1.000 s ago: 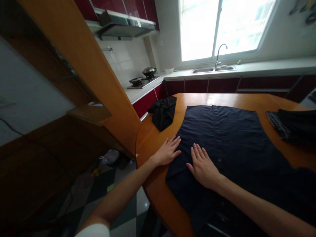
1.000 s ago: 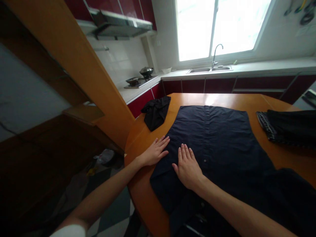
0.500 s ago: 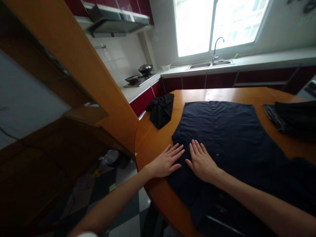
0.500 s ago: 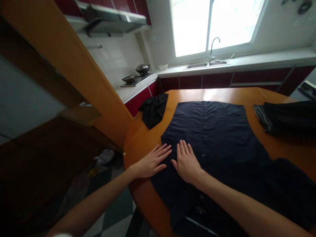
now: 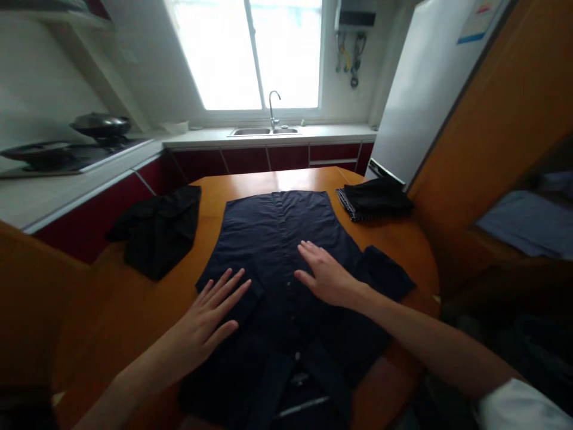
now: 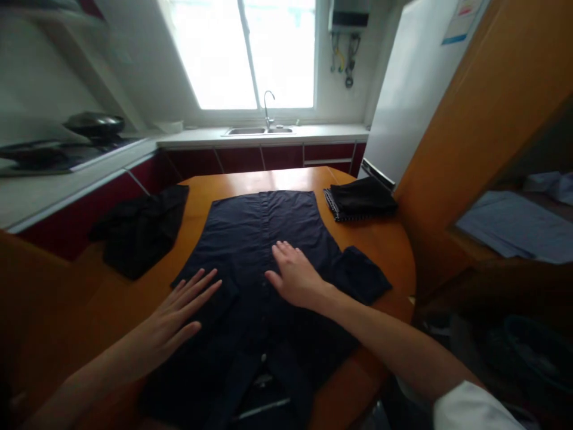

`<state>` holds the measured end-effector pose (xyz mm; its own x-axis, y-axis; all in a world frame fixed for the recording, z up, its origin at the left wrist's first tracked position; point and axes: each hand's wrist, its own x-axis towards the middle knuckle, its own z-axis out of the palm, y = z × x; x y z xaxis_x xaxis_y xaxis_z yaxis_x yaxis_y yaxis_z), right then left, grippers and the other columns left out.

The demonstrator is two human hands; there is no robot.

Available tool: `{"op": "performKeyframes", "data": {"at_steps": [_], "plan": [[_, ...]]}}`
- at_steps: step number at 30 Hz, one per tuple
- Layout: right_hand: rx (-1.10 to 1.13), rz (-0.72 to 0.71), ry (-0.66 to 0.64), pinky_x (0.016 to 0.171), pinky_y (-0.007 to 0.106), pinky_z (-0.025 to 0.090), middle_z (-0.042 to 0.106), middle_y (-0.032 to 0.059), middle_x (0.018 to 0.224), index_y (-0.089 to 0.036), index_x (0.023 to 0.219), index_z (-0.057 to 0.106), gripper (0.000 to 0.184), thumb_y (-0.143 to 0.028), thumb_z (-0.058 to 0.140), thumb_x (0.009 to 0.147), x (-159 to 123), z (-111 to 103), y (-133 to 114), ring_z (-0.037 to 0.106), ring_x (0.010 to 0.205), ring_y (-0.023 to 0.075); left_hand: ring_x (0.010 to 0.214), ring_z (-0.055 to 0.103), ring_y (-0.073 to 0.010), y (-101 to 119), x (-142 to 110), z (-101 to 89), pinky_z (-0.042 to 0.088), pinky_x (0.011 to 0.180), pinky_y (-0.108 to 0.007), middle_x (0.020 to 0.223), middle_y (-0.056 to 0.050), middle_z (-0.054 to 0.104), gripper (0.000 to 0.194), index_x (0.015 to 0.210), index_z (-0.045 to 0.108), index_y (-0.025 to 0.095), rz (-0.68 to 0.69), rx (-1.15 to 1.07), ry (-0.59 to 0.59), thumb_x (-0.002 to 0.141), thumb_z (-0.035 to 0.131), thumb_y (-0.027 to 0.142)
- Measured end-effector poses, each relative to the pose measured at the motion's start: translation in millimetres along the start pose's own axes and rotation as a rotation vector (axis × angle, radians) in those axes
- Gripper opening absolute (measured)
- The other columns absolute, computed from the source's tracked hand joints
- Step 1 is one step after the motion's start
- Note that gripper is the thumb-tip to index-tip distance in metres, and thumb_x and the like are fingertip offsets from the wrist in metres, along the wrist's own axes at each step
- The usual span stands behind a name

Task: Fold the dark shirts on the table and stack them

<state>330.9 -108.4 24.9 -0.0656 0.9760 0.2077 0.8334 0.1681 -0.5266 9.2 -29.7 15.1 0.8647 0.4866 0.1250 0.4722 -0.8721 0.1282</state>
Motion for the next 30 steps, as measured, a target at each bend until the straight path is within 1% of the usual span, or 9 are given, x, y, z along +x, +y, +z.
{"op": "performKeyframes", "data": {"at_steps": [2,5,8,11,15,20,23,25,30], "plan": [[-0.023,0.147,0.142,0.116,0.045,0.034,0.049,0.0196,0.149,-0.009,0.146,0.048,0.058,-0.034,0.052,0.095,-14.8,-27.3,45.7,0.044,0.14,0.0271,0.152,0.02,-0.0279,9.9,26.4,-4.3,0.024,0.12,-0.056,0.163,0.003,0.023,0.062,0.158,0.014,0.04,0.066,-0.025,0.002,0.102,0.041,0.041],[-0.19,0.435,0.288,0.11,0.042,0.041,0.062,0.0205,0.136,-0.007,0.135,0.06,0.049,-0.03,0.056,0.092,-48.1,-62.0,110.5,0.057,0.126,0.0295,0.15,0.025,-0.0252,30.7,65.9,-6.1,0.026,0.121,-0.052,0.162,0.003,0.028,0.064,0.158,0.016,0.04,0.179,-0.088,-0.02,0.102,0.046,0.042],[-0.312,0.639,0.268,0.104,0.042,0.045,0.066,0.024,0.126,0.0,0.128,0.064,0.047,-0.029,0.055,0.092,-87.8,-84.1,155.4,0.062,0.119,0.0325,0.149,0.028,-0.023,57.7,106.2,1.9,0.025,0.122,-0.049,0.161,0.002,0.032,0.06,0.158,0.022,0.039,0.289,-0.191,-0.048,0.103,0.047,0.041],[-0.284,0.717,0.229,0.098,0.038,0.049,0.072,0.0185,0.118,-0.007,0.115,0.073,0.036,-0.019,0.046,0.093,-119.4,-93.4,178.3,0.067,0.111,0.0284,0.149,0.029,-0.0216,89.4,146.9,21.0,0.025,0.122,-0.045,0.16,-0.002,0.034,0.053,0.157,0.03,0.031,0.368,-0.265,-0.11,0.105,0.042,0.035],[-0.207,0.728,0.23,0.087,0.031,0.05,0.077,0.012,0.106,-0.016,0.099,0.077,0.029,-0.017,0.049,0.091,-137.9,-93.7,183.5,0.071,0.1,0.0241,0.15,0.028,-0.0233,127.2,188.9,56.2,0.024,0.123,-0.044,0.161,-0.007,0.031,0.054,0.156,0.033,0.024,0.437,-0.316,-0.132,0.105,0.041,0.038],[-0.135,0.741,0.169,0.072,0.028,0.05,0.077,0.0076,0.088,-0.019,0.088,0.074,0.017,-0.027,0.06,0.089,-142.5,-91.1,166.3,0.072,0.082,0.0208,0.152,0.019,-0.0267,146.9,202.0,89.2,0.018,0.123,-0.047,0.165,-0.01,0.018,0.065,0.159,0.023,0.021,0.461,-0.27,-0.112,0.103,0.041,0.049],[-0.197,0.729,0.142,0.074,0.029,0.049,0.077,0.0061,0.091,-0.021,0.09,0.074,0.01,-0.026,0.067,0.083,-143.8,-89.2,156.1,0.072,0.087,0.0216,0.152,0.019,-0.0264,146.7,199.4,95.3,0.014,0.124,-0.047,0.165,-0.009,0.019,0.064,0.159,0.023,0.024,0.484,-0.247,-0.092,0.103,0.042,0.048],[-0.226,0.728,0.13,0.077,0.03,0.049,0.076,0.0057,0.094,-0.022,0.093,0.073,0.013,-0.022,0.071,0.08,-143.4,-88.3,152.5,0.071,0.091,0.0223,0.152,0.019,-0.0262,145.9,198.6,95.1,0.014,0.124,-0.047,0.165,-0.009,0.019,0.064,0.159,0.023,0.025,0.488,-0.242,-0.088,0.103,0.042,0.047],[-0.187,0.771,0.103,0.068,0.027,0.046,0.075,0.0044,0.084,-0.019,0.092,0.07,0.016,-0.018,0.069,0.076,-138.2,-87.3,150.3,0.07,0.078,0.0194,0.152,0.019,-0.0257,145.7,199.8,93.3,0.014,0.124,-0.047,0.165,-0.008,0.019,0.063,0.159,0.025,0.025,0.488,-0.242,-0.095,0.103,0.042,0.047]]}}
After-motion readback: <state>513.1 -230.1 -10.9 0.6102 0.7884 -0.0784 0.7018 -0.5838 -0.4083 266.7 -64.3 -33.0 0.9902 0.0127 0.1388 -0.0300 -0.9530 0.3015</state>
